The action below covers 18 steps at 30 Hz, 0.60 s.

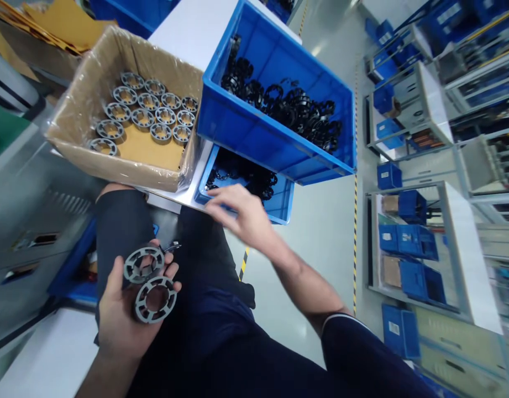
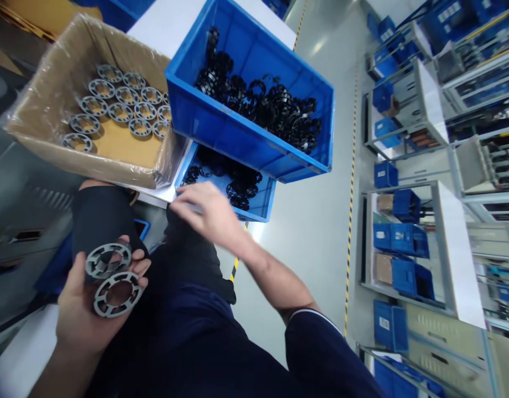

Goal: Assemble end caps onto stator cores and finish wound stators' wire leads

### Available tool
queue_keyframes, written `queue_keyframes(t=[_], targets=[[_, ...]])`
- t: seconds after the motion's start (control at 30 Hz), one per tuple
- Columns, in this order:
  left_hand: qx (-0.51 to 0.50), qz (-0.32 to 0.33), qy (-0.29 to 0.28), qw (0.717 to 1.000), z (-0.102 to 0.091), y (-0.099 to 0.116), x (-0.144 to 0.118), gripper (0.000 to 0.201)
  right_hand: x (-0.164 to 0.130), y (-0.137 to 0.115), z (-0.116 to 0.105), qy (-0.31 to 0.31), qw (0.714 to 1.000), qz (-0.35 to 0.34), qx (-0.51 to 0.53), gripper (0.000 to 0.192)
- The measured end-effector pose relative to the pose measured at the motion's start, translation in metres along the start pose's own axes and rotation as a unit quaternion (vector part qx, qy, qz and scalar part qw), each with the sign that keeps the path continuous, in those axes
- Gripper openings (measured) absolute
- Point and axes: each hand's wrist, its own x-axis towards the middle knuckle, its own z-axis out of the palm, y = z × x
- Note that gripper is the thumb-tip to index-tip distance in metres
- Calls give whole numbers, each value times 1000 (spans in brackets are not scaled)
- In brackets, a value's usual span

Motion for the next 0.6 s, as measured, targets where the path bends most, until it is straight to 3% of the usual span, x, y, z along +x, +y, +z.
queue_keyframes(t=[0.13, 0.3, 0.43, 0.6], targets=[[-10, -58, 1, 998, 10, 1, 4, 56, 56, 70, -13, -10, 986, 147, -78, 30], [26, -70, 75, 994, 16, -10, 3, 55, 111, 117, 16, -53, 956, 255, -134, 46], [35, -54, 105, 992, 9, -16, 2, 50, 119, 128, 29, -77, 946, 280, -146, 49], [58, -19, 94, 994, -6, -17, 7, 45, 98, 133, 21, -85, 953, 265, -121, 46]])
